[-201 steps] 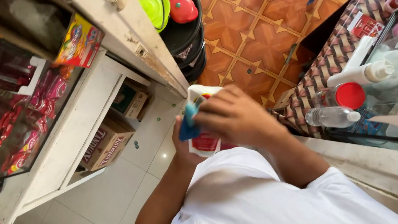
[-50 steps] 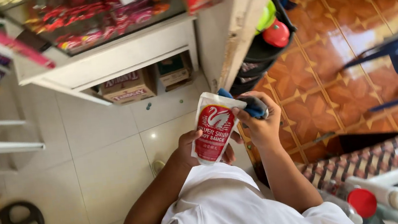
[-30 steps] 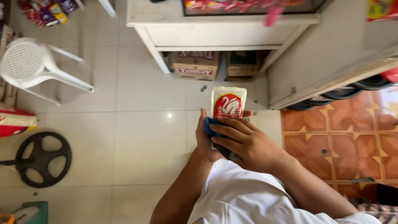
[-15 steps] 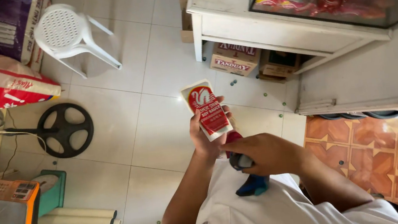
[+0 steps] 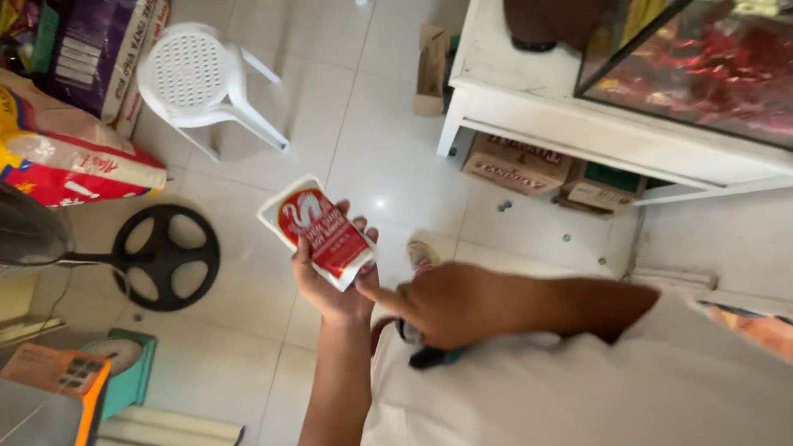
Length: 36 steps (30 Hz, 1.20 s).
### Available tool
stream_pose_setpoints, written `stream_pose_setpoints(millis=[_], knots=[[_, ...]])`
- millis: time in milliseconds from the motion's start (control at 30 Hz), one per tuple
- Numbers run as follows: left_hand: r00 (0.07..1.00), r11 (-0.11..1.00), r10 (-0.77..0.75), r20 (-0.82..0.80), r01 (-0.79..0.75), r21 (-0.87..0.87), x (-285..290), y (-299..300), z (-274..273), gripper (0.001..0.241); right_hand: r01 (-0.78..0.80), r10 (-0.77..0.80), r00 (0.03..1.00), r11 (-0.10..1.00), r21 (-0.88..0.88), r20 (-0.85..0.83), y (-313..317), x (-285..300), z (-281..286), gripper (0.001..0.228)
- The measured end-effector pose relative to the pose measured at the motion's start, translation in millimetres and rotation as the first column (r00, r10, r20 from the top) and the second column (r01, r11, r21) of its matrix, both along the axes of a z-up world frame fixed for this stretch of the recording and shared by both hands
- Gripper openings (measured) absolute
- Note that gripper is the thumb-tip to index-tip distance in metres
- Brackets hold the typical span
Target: Wiping a soy sauce pouch with a blue cleaning cloth.
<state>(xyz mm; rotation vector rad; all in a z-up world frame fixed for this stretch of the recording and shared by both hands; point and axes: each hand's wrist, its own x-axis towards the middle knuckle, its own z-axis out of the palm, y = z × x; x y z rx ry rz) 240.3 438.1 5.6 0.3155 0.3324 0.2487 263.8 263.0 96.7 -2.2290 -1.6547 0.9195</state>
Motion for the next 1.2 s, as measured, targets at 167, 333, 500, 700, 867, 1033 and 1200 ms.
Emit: stream_pose_setpoints(millis=[167,333,500,700,867,1033,1200], knots=[[0.999,1.0,-0.005,0.049,0.006,-0.005,40,33,13,0.063,-0.004,-0.037,0.952,0.991,0.133,0.305,40,32,-13,0.08],[0.979,0.979,-0.203,0.027,0.203,-0.003,55,54,-13,0.067,0.132,-0.153,0.977,0.982,0.138,0.15,45,33,11,0.09],[0.732,0.736,-0.677,0.068,0.675,0.058,91,37,-15,0.074,0.6,-0.581,0.774,0.543,0.588,-0.253,1,12,58,0.049],[0.214,0.33,-0.91,0.355,0.892,0.308,80,-67,-30,0.074,0.655,-0.963,0.237,0.256,0.711,0.129,-55,-44,32,0.066],[0.073,0.251,-0.92,0.385,0.865,0.435,12,-170,-45,0.07,0.694,-0.984,-0.016,0.115,0.711,0.175,-132,-113,-3,0.078],[0.048,0.269,-0.913,0.405,0.817,0.51,-73,-290,-75,0.068,0.688,-0.991,-0.053,0.051,0.724,0.12,-256,-188,-23,0.069],[0.096,0.358,-0.896,0.434,0.734,0.576,-152,-414,-93,0.069,0.702,-0.965,-0.009,0.18,0.689,0.262,-401,-254,-40,0.057]])
